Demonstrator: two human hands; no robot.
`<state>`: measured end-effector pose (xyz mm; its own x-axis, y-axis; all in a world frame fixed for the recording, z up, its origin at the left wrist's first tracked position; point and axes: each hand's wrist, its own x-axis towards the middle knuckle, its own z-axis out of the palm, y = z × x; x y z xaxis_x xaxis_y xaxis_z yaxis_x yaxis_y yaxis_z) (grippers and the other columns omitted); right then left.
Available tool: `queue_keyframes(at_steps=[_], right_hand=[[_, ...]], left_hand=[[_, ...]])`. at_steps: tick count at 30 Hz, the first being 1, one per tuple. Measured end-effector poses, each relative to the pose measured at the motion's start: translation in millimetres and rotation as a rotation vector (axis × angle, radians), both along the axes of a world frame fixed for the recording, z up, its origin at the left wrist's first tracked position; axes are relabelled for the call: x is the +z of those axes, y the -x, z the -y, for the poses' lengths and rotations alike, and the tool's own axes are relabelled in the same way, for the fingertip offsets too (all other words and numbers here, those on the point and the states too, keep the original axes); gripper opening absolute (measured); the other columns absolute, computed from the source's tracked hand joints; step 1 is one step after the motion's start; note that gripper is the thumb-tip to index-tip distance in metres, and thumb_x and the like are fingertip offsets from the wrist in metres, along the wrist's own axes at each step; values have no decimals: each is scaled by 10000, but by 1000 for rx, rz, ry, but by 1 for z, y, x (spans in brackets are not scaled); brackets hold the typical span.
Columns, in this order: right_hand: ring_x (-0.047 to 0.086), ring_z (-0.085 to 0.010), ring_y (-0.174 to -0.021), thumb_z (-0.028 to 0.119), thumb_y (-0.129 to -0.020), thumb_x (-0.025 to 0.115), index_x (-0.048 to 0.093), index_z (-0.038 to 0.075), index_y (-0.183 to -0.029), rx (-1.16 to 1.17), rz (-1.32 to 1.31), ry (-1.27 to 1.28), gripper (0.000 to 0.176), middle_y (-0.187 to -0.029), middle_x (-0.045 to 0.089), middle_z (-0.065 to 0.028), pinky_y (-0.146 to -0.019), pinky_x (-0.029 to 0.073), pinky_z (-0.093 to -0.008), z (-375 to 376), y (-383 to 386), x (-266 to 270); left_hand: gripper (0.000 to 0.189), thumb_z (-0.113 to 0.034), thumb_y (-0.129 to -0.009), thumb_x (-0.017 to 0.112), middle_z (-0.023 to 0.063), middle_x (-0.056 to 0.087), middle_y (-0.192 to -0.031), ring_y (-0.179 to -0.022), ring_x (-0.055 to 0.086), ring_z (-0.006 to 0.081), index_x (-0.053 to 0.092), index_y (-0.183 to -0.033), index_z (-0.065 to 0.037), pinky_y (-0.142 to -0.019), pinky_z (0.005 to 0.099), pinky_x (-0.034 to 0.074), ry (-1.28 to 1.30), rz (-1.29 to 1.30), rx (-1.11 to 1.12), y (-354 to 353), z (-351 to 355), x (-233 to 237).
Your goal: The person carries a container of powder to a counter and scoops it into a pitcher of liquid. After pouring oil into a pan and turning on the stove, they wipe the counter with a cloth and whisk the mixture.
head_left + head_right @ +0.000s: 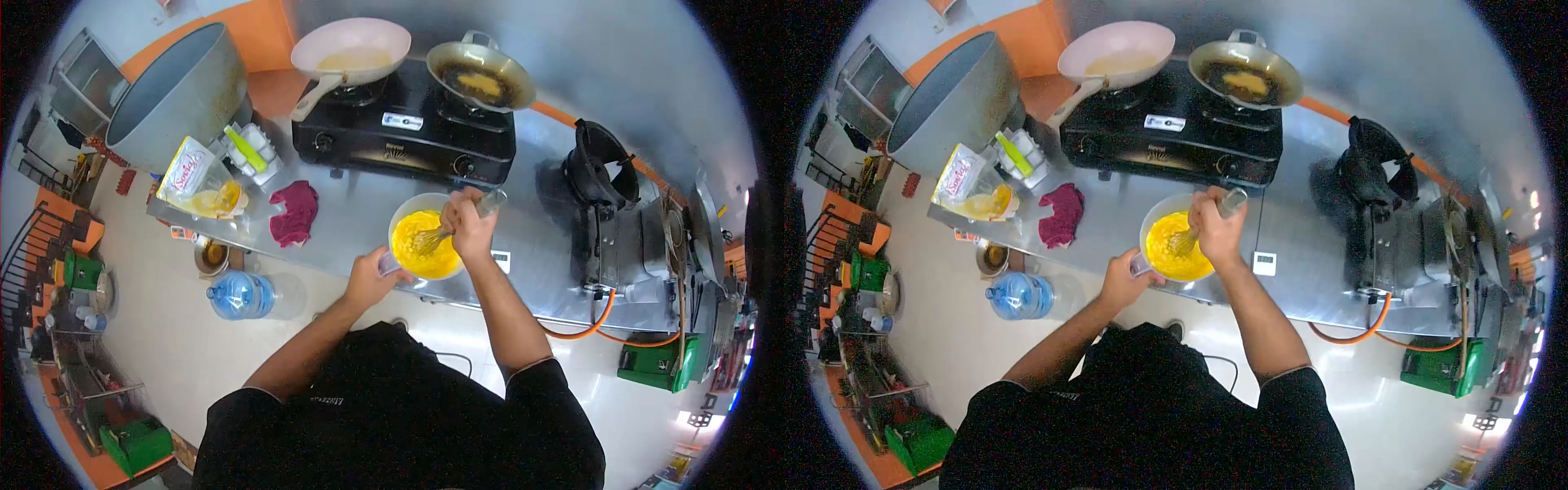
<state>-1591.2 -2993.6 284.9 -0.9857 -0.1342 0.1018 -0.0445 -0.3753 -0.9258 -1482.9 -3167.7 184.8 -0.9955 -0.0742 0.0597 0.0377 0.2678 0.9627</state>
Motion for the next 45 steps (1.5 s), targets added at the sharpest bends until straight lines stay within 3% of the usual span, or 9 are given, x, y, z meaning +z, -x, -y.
queue_keyframes(at_steps=[6,10,14,23,28,30,33,37,45], right_hand=[[418,-71,-442,73,-830,575,443,64,-565,34,-8,56,296,-519,449,8,-402,294,-264,22,-2,3],[427,-83,-449,62,-815,572,443,76,-560,70,-297,-457,286,-520,454,0,-408,301,-263,11,-3,-9],[414,-84,-441,55,-807,575,472,78,-628,32,-76,197,208,-530,457,-2,-405,297,-258,12,2,9],[373,-97,-403,54,-841,539,405,104,-616,-46,-148,-133,266,-507,406,-2,-382,294,-258,5,-1,13],[356,-101,-401,40,-844,536,395,94,-617,-68,-134,148,273,-515,397,-6,-381,296,-271,6,5,17],[358,-94,-405,50,-850,540,397,98,-612,-48,-123,-145,282,-514,394,-2,-386,289,-275,1,1,9],[364,-87,-412,63,-859,532,397,103,-603,-24,10,248,292,-515,388,8,-392,280,-271,4,5,6],[309,-90,-400,45,-837,530,367,109,-591,51,-200,-77,302,-506,370,4,-394,260,-273,-3,-9,25],[271,-98,-370,68,-860,525,343,105,-580,327,9,1,336,-470,312,12,-389,245,-264,13,-40,65]], left_hand=[[396,-161,-669,836,121,685,-725,-598,636,156,639,-977,-6,-575,297,490,-35,-80,33,-2,-8,13],[420,-160,-667,837,106,654,-657,-529,589,149,636,-996,9,-535,296,471,8,-59,43,-2,-5,8],[463,-217,-656,850,91,603,-586,-469,528,156,641,-1012,-8,-502,308,449,31,-60,48,-4,-2,-2],[490,-306,-654,858,92,590,-588,-481,526,160,652,-1004,-32,-490,310,434,-21,2,48,-2,-4,3],[466,-295,-656,856,84,579,-574,-468,512,154,649,-975,-26,-477,307,420,101,-5,33,-1,-4,-6],[446,-268,-659,856,82,570,-553,-441,487,139,650,-970,-23,-466,304,409,48,-58,47,-1,-8,-3],[426,-220,-652,862,82,589,-564,-451,506,120,650,-959,-14,-470,291,415,73,-120,35,1,-3,3],[363,-163,-657,857,73,615,-584,-489,543,101,650,-916,-14,-489,277,437,-43,-83,71,-12,2,18],[184,-19,-704,790,73,702,-705,-596,644,92,623,-781,-13,-535,248,474,-42,-75,77,-68,11,61]])
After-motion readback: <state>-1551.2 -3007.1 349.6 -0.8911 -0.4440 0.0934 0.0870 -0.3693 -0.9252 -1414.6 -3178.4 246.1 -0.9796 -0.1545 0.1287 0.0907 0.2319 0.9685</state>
